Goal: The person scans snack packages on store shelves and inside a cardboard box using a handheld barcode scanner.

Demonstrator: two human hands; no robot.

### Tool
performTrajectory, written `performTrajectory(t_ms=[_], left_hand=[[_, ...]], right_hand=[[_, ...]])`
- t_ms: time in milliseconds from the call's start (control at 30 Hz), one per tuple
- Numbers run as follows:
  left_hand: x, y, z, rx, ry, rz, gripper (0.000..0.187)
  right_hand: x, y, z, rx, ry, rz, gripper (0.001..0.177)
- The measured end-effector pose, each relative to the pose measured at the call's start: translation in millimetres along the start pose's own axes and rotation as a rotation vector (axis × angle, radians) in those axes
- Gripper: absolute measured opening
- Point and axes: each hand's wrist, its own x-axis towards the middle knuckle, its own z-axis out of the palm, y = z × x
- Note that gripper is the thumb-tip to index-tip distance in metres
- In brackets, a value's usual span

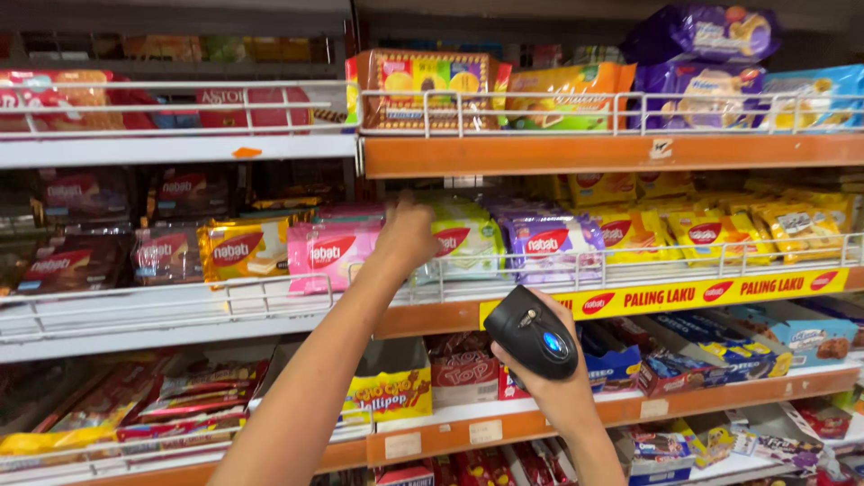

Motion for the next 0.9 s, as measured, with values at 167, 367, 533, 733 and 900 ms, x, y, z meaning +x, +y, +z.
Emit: performTrajectory(t_ms=[167, 367, 533, 733, 900], left_hand=[[-47, 30, -44, -0.020, 0.348, 0.170, 0.031], [-190, 26, -80, -0.208, 0.397, 0.340, 0.025], [-311, -34, -81, -0.197, 0.379, -0.003, 0.023], [-514, -134, -72, -0.065, 0.393, -0.397, 0.025], [-743, -188, -56, 0.109, 0.328, -0.979, 0.026]], right_hand=[[-6, 9, 11, -0.186, 0.022, 0.037, 0.060], [-36, 35, 43, -0.071, -0.110, 0.268, 0.033], [-86, 69, 102, 0.006, -0.358, 0.235, 0.039], [-217, 101, 223, -0.084, -0.704, 0.317, 0.060], [-377, 135, 317, -0.071, -1.051, 0.010, 0.044]])
